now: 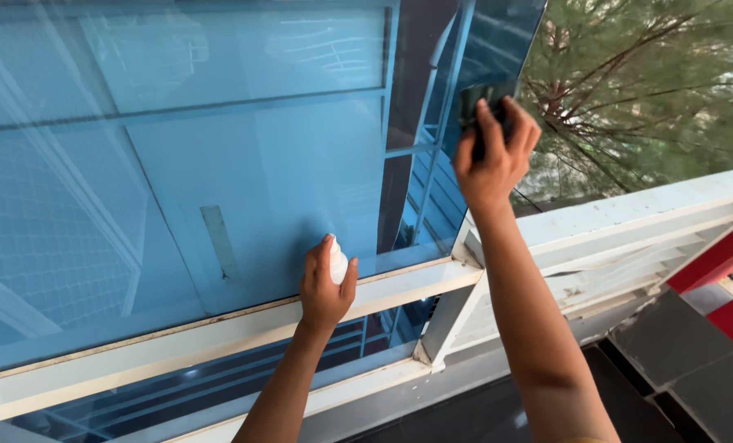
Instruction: The person sprays a liquid onto a glass window and wipes it with a cloth using circular motions.
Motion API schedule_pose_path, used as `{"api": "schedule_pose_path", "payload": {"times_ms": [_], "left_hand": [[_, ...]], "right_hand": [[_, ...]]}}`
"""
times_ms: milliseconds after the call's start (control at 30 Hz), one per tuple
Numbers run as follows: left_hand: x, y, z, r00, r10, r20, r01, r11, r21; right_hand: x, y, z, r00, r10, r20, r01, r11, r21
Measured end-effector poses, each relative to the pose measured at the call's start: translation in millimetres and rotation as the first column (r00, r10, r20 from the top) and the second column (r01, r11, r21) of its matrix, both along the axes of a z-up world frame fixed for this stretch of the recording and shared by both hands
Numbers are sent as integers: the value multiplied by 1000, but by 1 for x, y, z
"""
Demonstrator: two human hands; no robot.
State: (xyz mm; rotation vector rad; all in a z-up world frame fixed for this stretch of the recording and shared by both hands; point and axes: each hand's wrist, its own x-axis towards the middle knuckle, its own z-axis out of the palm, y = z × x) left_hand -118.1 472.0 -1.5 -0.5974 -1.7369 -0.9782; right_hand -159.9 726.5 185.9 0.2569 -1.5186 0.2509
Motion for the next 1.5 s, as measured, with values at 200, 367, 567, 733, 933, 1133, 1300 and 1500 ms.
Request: {"api": "schedule_pose_path", "payload": {"times_ms": [200, 367, 567, 733, 933, 1133, 1300, 1500], "left_hand": [[-1, -1, 0, 1000, -21, -13, 21, 1000, 1], [-2, -1, 0, 999, -35, -31, 36, 999, 5], [-2, -3, -1, 999, -23, -34, 23, 1000, -3], [-3, -2, -1, 999, -48, -21, 48, 999, 13], [-5, -3, -2, 998, -57, -33, 57, 998, 10], [-5, -5, -1, 997, -68, -38, 68, 998, 9], [-3, -5, 0, 996, -76, -50, 77, 997, 15], [-3, -5, 1, 997, -73, -14, 74, 997, 11]], "right_hand": [[-22, 13, 42, 995, -69, -73, 59, 991, -124], [-17, -9, 36, 998, -23, -60, 23, 1000, -5], [-18, 14, 11, 997, -10, -78, 15, 998, 58], [-28, 30, 54, 998, -44, -52, 36, 989, -146], [-31, 0, 69, 995, -42, -89, 50, 994, 94], [-23, 15, 70, 993, -89, -80, 93, 994, 49], [-21, 24, 80, 993, -114, -25, 111, 988, -107], [-19, -15, 73, 991, -126, -42, 123, 991, -54]]}}
